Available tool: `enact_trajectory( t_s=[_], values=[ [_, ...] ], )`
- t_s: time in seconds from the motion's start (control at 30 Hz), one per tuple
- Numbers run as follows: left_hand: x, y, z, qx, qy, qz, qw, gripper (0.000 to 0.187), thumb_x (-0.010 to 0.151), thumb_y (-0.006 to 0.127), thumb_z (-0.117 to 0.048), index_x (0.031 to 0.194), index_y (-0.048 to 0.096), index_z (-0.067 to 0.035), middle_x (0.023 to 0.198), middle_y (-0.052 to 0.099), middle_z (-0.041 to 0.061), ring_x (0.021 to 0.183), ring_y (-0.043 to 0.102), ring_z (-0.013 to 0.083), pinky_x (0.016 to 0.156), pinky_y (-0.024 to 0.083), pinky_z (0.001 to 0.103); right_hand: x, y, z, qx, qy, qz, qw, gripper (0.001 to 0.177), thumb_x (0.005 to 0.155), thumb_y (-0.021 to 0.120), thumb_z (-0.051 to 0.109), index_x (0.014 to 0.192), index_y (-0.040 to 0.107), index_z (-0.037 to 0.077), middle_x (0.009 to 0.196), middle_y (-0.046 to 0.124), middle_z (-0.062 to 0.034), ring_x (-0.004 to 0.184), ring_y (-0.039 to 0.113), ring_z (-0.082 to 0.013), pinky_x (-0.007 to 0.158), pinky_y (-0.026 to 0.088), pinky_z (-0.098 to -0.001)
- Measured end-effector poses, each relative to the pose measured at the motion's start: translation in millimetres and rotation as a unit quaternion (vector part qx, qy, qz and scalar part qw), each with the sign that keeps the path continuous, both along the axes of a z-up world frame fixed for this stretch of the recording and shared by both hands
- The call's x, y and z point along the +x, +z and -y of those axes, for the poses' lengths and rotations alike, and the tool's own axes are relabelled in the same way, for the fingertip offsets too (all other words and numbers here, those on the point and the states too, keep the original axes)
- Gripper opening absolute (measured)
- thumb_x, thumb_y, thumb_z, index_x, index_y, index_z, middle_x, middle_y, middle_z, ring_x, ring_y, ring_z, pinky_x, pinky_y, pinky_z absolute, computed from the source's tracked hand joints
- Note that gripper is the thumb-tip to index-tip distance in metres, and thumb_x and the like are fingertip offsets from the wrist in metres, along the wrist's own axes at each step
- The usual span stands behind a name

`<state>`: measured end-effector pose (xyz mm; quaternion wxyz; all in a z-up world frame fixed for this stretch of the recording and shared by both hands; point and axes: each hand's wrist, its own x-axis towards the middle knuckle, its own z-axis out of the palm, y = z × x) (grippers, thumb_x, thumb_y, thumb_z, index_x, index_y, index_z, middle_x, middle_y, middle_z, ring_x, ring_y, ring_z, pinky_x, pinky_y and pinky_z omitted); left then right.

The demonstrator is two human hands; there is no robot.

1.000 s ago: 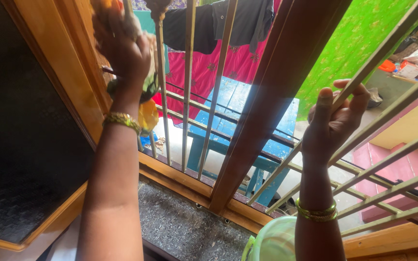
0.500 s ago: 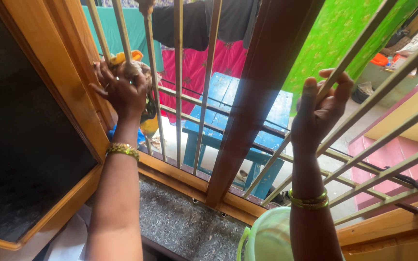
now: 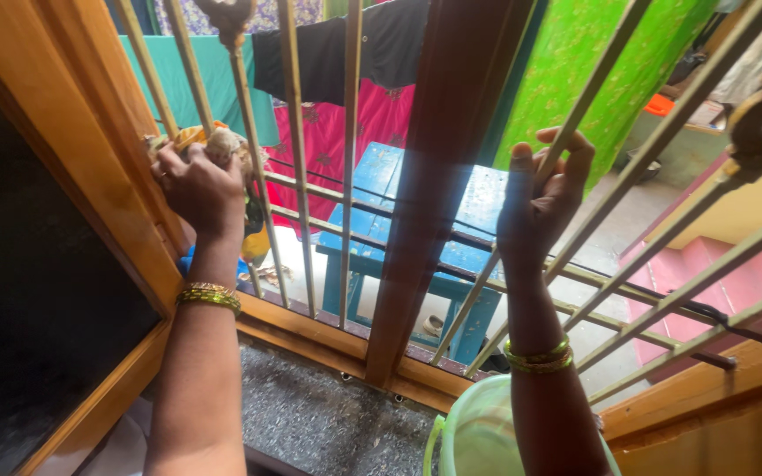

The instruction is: The person wipes the metal bars of a window grille with a cloth, moving systematically across the bars. The person occasionally dips the cloth into a nearby bucket of water to re-wet it before continuing to wipe the grille.

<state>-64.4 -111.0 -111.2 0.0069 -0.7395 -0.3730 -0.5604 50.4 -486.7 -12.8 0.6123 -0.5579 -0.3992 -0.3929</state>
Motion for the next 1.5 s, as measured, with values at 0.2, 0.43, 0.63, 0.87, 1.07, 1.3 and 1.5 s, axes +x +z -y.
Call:
enact_trajectory(
  t_s=[0.2, 0.43, 0.63, 0.87, 1.07, 1.3, 1.5],
  values=[
    [5.3, 0.2, 11.8, -0.023, 0.018, -0.002, 1.000, 0.048, 0.099, 0.080, -0.034, 0.115, 0.067, 0.008, 0.122, 0.054, 0.026, 0.115, 0.058, 0.0471, 0.089, 0.059, 0.049, -3.1, 1.3, -0.4, -0.008, -0.015, -0.025, 1.000, 0.021, 0.113, 0.067, 0.014, 0.128, 0.052, 0.010, 0.079, 0.045, 0.0058, 0.061, 0.040, -0.0012, 0.054, 0.026, -0.0196],
    [0.5, -18.4, 3.4, -0.032, -0.017, -0.002, 0.999, 0.040, 0.102, 0.078, -0.029, 0.116, 0.067, 0.006, 0.128, 0.055, 0.025, 0.112, 0.064, 0.0424, 0.088, 0.061, 0.047, -1.6, 1.4, 0.6, -0.011, -0.014, -0.016, 1.000, 0.022, 0.111, 0.067, 0.015, 0.127, 0.052, 0.011, 0.091, 0.050, 0.0034, 0.060, 0.042, -0.0023, 0.052, 0.029, -0.0198],
    [-9.2, -37.0, -3.4, -0.110, -0.124, 0.010, 0.986, 0.053, 0.111, 0.070, -0.037, 0.143, 0.052, 0.002, 0.130, 0.053, 0.027, 0.116, 0.063, 0.0390, 0.095, 0.059, 0.049, 0.2, -0.6, 1.3, -0.016, -0.029, -0.002, 0.999, 0.024, 0.113, 0.069, 0.015, 0.129, 0.053, 0.010, 0.100, 0.054, 0.0015, 0.064, 0.046, -0.0031, 0.054, 0.033, -0.0188],
    [-26.5, -90.4, 23.2, -0.017, -0.253, 0.008, 0.967, 0.098, 0.090, 0.081, -0.048, 0.157, 0.026, -0.003, 0.140, 0.039, 0.043, 0.125, 0.043, 0.0523, 0.098, 0.047, 0.056, 3.2, -1.9, 0.9, -0.007, -0.001, 0.003, 1.000, 0.024, 0.114, 0.068, 0.018, 0.130, 0.052, 0.008, 0.115, 0.055, 0.0002, 0.067, 0.046, -0.0033, 0.054, 0.034, -0.0181],
    [-16.3, -128.7, 31.2, -0.096, -0.226, 0.004, 0.969, 0.088, 0.086, 0.088, -0.035, 0.151, 0.036, -0.006, 0.137, 0.056, 0.027, 0.124, 0.051, 0.0460, 0.106, 0.045, 0.054, 5.0, -2.8, 1.9, -0.009, 0.012, -0.003, 1.000, 0.023, 0.116, 0.068, 0.019, 0.128, 0.052, 0.007, 0.112, 0.054, 0.0003, 0.069, 0.046, -0.0044, 0.056, 0.034, -0.0187],
    [-35.6, -161.9, 27.1, -0.392, -0.207, -0.141, 0.885, 0.089, 0.073, 0.083, -0.017, 0.149, 0.037, -0.007, 0.122, 0.064, 0.024, 0.112, 0.065, 0.0415, 0.104, 0.049, 0.044, 4.4, -4.0, 2.6, -0.014, 0.007, 0.005, 1.000, 0.024, 0.116, 0.070, 0.016, 0.128, 0.052, 0.007, 0.114, 0.054, -0.0003, 0.071, 0.048, -0.0051, 0.060, 0.038, -0.0195],
    [-69.5, -220.0, 37.7, -0.413, -0.203, -0.355, 0.814, 0.067, 0.075, 0.082, -0.017, 0.135, 0.056, -0.004, 0.119, 0.069, 0.025, 0.117, 0.067, 0.0415, 0.105, 0.053, 0.045, 6.8, -5.4, 3.2, -0.019, -0.003, 0.012, 1.000, 0.023, 0.116, 0.070, 0.014, 0.128, 0.052, 0.008, 0.115, 0.054, -0.0003, 0.071, 0.048, -0.0049, 0.059, 0.038, -0.0187]
  ],
)
